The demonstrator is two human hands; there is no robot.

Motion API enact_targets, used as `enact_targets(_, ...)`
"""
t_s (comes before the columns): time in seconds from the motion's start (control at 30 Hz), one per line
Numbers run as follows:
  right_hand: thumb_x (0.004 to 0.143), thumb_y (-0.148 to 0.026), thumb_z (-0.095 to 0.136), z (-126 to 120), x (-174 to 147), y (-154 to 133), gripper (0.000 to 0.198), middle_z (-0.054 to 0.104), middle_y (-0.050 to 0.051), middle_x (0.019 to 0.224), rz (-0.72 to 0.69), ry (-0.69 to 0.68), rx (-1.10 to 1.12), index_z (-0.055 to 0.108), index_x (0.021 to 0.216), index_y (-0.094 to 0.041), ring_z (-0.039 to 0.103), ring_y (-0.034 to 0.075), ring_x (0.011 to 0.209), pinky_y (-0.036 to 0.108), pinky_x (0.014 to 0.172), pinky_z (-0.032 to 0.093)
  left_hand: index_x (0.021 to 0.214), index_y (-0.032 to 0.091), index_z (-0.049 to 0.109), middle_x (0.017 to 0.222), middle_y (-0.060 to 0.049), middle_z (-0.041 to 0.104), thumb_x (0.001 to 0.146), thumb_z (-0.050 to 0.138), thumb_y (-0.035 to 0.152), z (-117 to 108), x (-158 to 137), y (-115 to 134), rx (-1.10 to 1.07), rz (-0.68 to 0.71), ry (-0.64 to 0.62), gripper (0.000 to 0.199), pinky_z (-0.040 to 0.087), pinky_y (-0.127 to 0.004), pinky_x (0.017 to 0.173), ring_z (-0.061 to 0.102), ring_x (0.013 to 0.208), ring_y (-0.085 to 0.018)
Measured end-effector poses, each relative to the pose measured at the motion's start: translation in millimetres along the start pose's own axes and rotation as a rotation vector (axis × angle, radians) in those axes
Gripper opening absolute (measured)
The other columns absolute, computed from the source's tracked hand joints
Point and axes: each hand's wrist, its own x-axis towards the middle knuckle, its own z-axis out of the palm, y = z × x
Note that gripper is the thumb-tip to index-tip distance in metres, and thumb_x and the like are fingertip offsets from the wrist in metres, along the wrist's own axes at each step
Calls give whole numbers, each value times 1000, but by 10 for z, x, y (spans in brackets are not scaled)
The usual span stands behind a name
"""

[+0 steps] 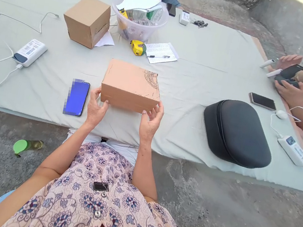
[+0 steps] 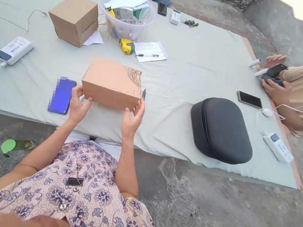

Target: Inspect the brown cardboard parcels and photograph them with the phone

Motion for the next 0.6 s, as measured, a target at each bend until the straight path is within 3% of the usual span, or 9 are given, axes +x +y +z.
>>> enact_targets(0.17, 84, -56, 59, 14, -51, 184, 64, 58, 17, 129, 73, -35, -124, 46, 135, -20, 60, 26, 119, 43, 98, 55, 125, 18, 46, 124, -15, 66, 81, 57, 21, 22, -116, -194, 9, -150, -62, 46, 54, -39, 103, 67, 120, -23)
enact_targets(0.33, 88, -67, 50, -27, -15, 93, 53, 66, 11, 111, 104, -3, -88, 51, 113, -20, 64, 21, 99, 36, 85, 55, 143, 18, 44, 137, -18, 60, 91, 55, 57, -79, -101, -130, 15, -87, -121, 65, 54, -40, 101, 63, 122, -26)
enact_targets(0.43, 90, -66, 47, -42, 12, 19, 47, 66, 6, 100, 125, 13, -88, 52, 106, -22, 63, 17, 89, 32, 79, 54, 134, 13, 56, 127, -20, 63, 92, 45, 71, -112, -48, -55, 46, -86, -92, 73, 55, -41, 97, 63, 116, -28)
enact_targets(0.53, 89, -63, 52, -61, -7, 3, 45, 66, 7, 104, 125, -3, -35, 53, 107, -22, 63, 18, 93, 32, 82, 54, 124, 13, 63, 119, -18, 65, 93, 46, 64, -112, -39, 6, 43, -90, -73, 62, 54, -42, 98, 62, 113, -28)
enact_targets(0.6, 88, -59, 56, -69, -36, 29, 44, 66, 9, 110, 123, -21, 37, 53, 111, -21, 65, 20, 100, 35, 87, 55, 127, 15, 61, 125, -17, 64, 93, 50, 50, -99, -61, 31, -16, -75, -72, 50, 52, -42, 103, 61, 117, -27)
